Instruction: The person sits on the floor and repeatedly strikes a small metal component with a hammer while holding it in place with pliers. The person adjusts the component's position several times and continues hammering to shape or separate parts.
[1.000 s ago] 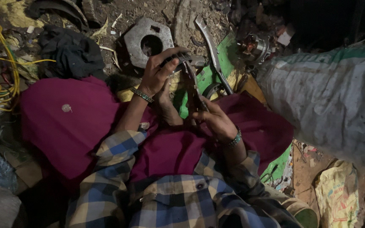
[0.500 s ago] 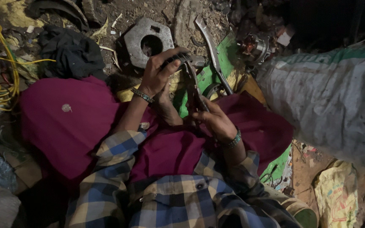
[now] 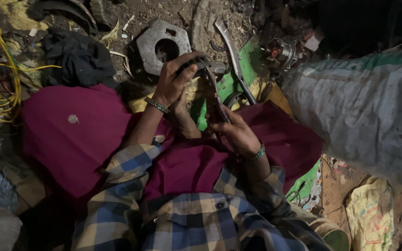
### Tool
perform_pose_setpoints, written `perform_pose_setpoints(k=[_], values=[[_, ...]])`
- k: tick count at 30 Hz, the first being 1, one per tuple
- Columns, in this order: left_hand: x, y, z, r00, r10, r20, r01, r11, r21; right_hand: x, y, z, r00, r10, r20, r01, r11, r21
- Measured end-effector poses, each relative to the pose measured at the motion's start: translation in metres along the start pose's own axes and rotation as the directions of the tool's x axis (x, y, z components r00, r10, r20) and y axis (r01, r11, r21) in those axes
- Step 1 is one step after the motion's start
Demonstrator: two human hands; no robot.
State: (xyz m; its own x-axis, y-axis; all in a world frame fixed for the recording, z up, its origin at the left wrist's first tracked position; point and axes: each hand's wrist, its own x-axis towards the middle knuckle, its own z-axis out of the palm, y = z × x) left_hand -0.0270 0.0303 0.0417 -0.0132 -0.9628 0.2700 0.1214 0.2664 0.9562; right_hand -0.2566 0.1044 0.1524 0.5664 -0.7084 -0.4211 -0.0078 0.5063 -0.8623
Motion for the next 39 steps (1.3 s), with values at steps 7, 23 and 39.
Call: perform_pose_setpoints(k=[7, 23, 39], values=[[0.000, 0.003, 0.001, 1.000, 0.007, 0.000, -0.007, 0.999, -0.038, 0.001, 0.001, 0.000, 1.000, -0.004, 0.006, 0.004, 1.000, -0.001], [-0.001, 0.009, -0.008, 0.990, 0.124, -0.072, -0.113, 0.983, 0.142, 0.000, 0.024, -0.006, 0.979, 0.118, -0.163, -0.113, 0.993, 0.041], [0.000, -0.072, -0.005, 0.908, -0.374, -0.187, 0.363, 0.927, -0.089, 0.013, 0.026, -0.033, 0.916, 0.007, -0.401, -0.098, 0.973, -0.207]])
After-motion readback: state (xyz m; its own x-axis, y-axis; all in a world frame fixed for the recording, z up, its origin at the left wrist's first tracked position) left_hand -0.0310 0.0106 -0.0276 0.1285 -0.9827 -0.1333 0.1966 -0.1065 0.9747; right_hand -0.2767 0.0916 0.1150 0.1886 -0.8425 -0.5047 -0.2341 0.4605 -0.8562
